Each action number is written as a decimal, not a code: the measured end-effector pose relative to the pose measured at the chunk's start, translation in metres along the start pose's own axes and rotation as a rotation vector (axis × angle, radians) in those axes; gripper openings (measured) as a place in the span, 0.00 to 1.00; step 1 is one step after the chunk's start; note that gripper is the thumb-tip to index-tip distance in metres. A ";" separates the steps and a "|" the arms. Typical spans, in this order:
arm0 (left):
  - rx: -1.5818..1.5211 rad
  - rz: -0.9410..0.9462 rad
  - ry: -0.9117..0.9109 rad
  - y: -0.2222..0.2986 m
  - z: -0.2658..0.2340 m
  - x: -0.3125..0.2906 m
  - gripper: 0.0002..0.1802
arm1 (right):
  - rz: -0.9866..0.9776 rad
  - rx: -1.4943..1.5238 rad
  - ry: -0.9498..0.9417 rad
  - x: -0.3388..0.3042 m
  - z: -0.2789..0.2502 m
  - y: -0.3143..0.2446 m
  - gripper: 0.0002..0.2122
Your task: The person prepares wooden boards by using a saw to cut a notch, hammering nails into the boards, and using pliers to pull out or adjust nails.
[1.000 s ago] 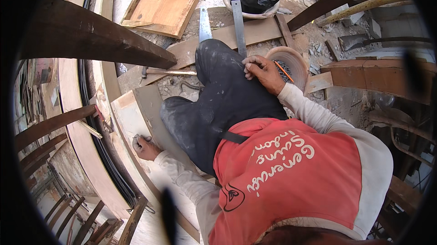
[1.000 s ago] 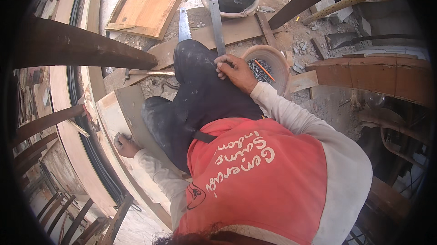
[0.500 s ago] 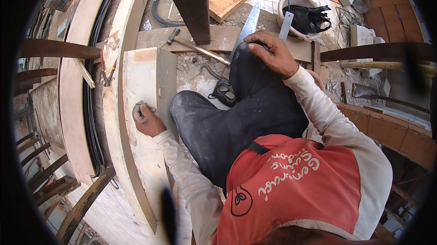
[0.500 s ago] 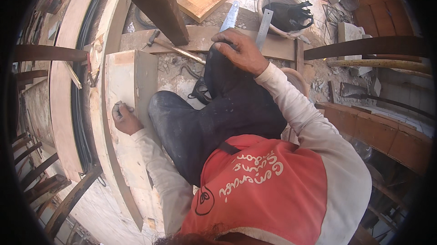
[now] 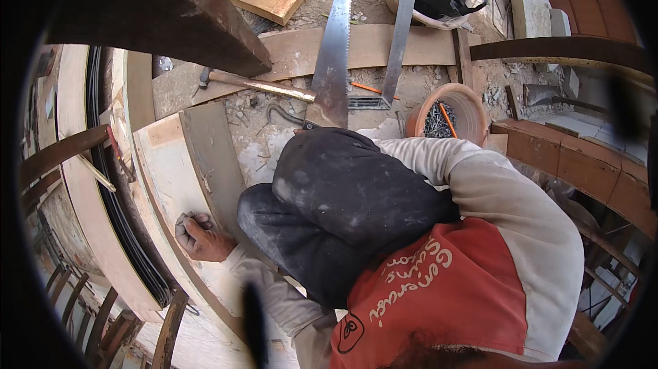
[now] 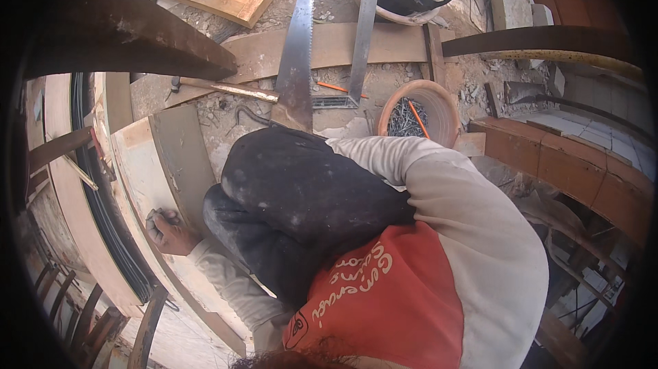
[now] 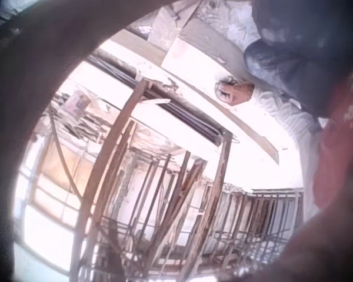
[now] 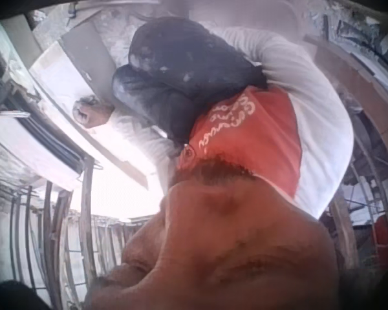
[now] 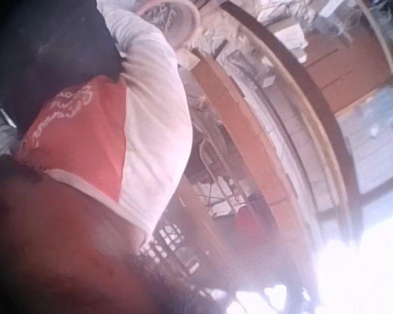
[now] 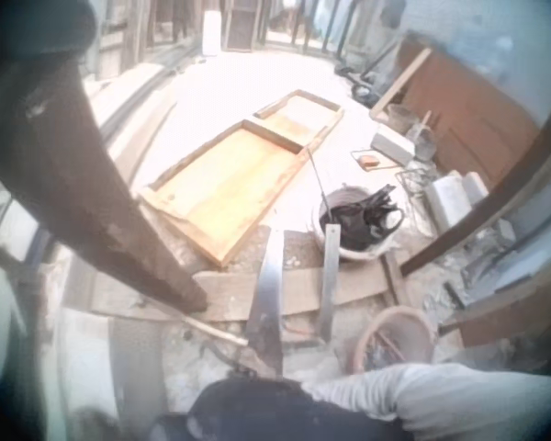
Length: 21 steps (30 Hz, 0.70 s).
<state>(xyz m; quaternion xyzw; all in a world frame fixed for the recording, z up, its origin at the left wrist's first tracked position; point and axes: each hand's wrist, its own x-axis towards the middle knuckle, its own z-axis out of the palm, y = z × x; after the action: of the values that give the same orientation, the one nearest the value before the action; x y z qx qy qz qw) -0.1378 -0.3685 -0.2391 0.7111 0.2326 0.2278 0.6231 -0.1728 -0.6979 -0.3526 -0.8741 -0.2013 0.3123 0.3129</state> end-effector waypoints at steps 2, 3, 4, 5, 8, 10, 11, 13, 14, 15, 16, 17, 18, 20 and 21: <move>0.017 -0.011 -0.004 -0.002 0.001 0.002 0.11 | 0.064 -0.130 0.090 0.008 0.030 0.007 0.15; 0.045 -0.003 0.009 0.001 0.007 0.001 0.10 | 0.098 -0.166 0.133 0.012 0.043 0.010 0.15; 0.042 0.001 -0.026 0.001 0.008 0.002 0.10 | 0.125 -0.194 0.172 0.015 0.054 0.014 0.15; 0.054 0.025 0.015 -0.003 0.007 0.003 0.09 | 0.143 -0.211 0.202 0.018 0.061 0.018 0.15; 0.039 0.051 0.068 -0.010 0.007 0.006 0.07 | 0.184 -0.230 0.292 0.021 0.077 0.021 0.15; 0.077 0.063 0.058 -0.007 0.006 0.003 0.07 | 0.196 -0.217 0.355 0.018 0.085 0.021 0.15; 0.078 0.053 0.043 -0.007 0.013 0.001 0.07 | 0.218 -0.190 0.407 0.010 0.090 0.024 0.15; 0.108 0.062 0.038 -0.005 0.021 -0.005 0.07 | 0.185 -0.031 0.611 -0.002 0.101 0.028 0.15; 0.149 0.092 0.089 -0.001 0.017 -0.004 0.07 | 0.161 -0.057 0.650 -0.005 0.101 0.026 0.16; 0.131 0.113 0.080 -0.005 0.013 0.000 0.07 | 0.172 -0.168 0.668 -0.016 0.099 0.023 0.16; 0.138 0.114 0.066 -0.004 0.012 0.000 0.07 | 0.266 -0.512 0.441 -0.030 0.073 0.011 0.14; 0.186 0.061 0.043 -0.002 0.006 0.000 0.08 | 0.302 -0.442 0.437 -0.054 0.044 -0.006 0.13; 0.233 0.008 0.018 0.001 0.001 -0.001 0.09 | 0.341 -0.372 0.433 -0.078 0.025 -0.020 0.13; 0.230 0.043 -0.025 0.000 0.006 -0.001 0.09 | 0.412 -0.365 0.585 -0.108 0.027 -0.030 0.15; 0.242 0.074 -0.034 0.000 0.006 -0.001 0.09 | 0.436 -0.001 0.714 -0.117 0.030 -0.033 0.16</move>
<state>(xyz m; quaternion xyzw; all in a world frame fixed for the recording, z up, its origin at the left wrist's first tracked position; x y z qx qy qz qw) -0.1343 -0.3738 -0.2394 0.7930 0.2213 0.2089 0.5278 -0.2830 -0.7254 -0.2993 -0.9497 0.1096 0.0486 0.2893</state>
